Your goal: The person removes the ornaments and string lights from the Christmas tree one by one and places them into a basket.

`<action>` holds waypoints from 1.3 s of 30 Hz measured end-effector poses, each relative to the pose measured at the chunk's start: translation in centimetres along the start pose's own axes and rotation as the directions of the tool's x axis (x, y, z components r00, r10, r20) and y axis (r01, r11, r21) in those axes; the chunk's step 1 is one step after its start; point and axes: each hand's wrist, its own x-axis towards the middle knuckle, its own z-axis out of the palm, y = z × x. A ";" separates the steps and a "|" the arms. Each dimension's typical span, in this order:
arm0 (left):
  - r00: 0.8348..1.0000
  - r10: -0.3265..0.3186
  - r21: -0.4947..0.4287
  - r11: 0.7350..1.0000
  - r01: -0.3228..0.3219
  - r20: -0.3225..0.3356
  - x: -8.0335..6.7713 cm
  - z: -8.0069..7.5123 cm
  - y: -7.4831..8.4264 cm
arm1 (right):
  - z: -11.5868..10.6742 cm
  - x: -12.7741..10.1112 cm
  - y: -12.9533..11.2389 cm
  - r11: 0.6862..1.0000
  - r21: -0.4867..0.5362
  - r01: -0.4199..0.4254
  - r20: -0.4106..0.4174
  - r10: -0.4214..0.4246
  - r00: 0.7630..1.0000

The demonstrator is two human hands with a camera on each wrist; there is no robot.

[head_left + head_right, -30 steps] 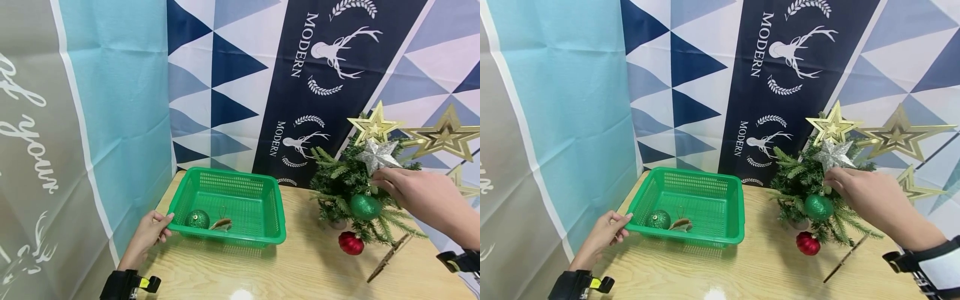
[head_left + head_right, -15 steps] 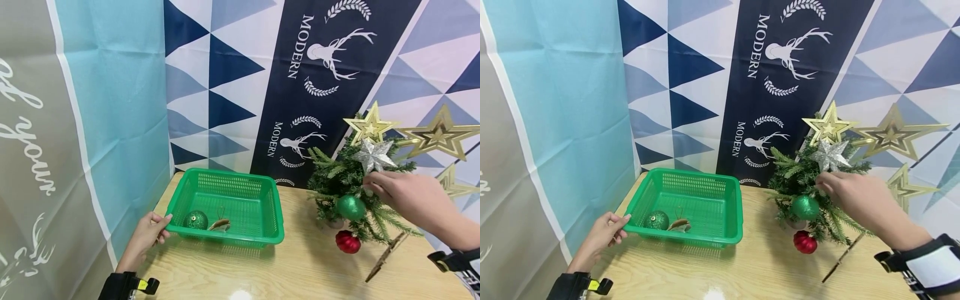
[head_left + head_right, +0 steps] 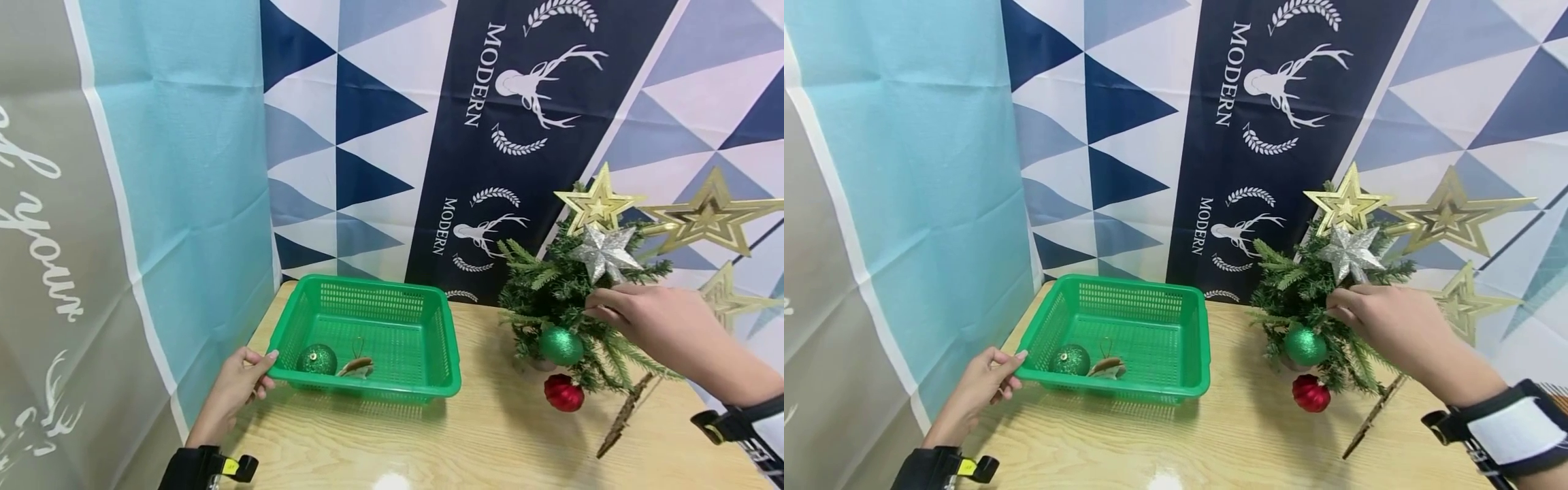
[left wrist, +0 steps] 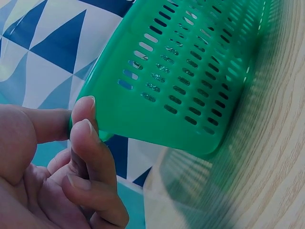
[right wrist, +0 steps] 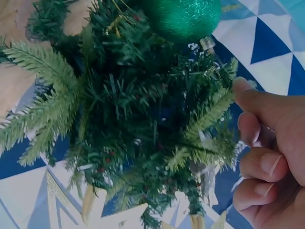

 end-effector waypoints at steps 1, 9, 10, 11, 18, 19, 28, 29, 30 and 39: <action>1.000 -0.001 0.000 1.000 0.001 -0.002 0.0 0.0 -0.1 | 0.2 0.1 -0.1 1.000 0.000 0.009 -0.006 -0.009 1.000; 1.000 0.000 -0.001 1.000 0.000 -0.011 0.1 0.0 -0.3 | 0.4 0.5 -0.7 1.000 -0.029 0.005 -0.054 -0.006 0.999; 1.000 -0.002 -0.003 1.000 0.002 -0.011 0.0 0.0 -0.3 | 0.3 0.5 -0.7 0.999 -0.041 0.008 -0.066 -0.011 0.998; 1.000 -0.004 -0.003 1.000 0.004 -0.011 0.0 0.0 -0.3 | 0.2 0.6 -0.8 0.998 -0.054 0.015 -0.080 -0.019 0.997; 1.000 -0.016 -0.001 1.000 0.016 -0.006 0.1 -0.1 -0.3 | -0.1 0.8 -0.8 0.993 -0.072 0.094 -0.167 -0.105 0.980; 1.000 -0.016 -0.002 1.000 0.016 -0.006 0.2 -0.1 -0.3 | 0.0 0.8 -0.8 0.994 -0.069 0.085 -0.168 -0.096 0.981; 1.000 -0.021 -0.010 1.000 0.021 -0.010 0.1 0.1 -0.2 | 1.5 -0.2 -0.4 0.999 0.041 -0.014 -0.066 0.016 0.998; 1.000 -0.019 -0.009 1.000 0.019 -0.008 0.2 0.2 -0.2 | 1.6 -0.3 -0.2 0.998 0.067 -0.010 -0.074 0.015 0.997; 1.000 -0.017 -0.007 1.000 0.017 -0.004 0.2 0.2 -0.3 | 1.8 -0.3 -0.1 0.996 0.085 -0.004 -0.084 0.011 0.996; 1.000 -0.007 -0.008 1.000 0.007 -0.006 0.3 0.1 -0.3 | 2.2 -0.4 0.8 0.987 0.163 -0.016 -0.104 0.034 0.994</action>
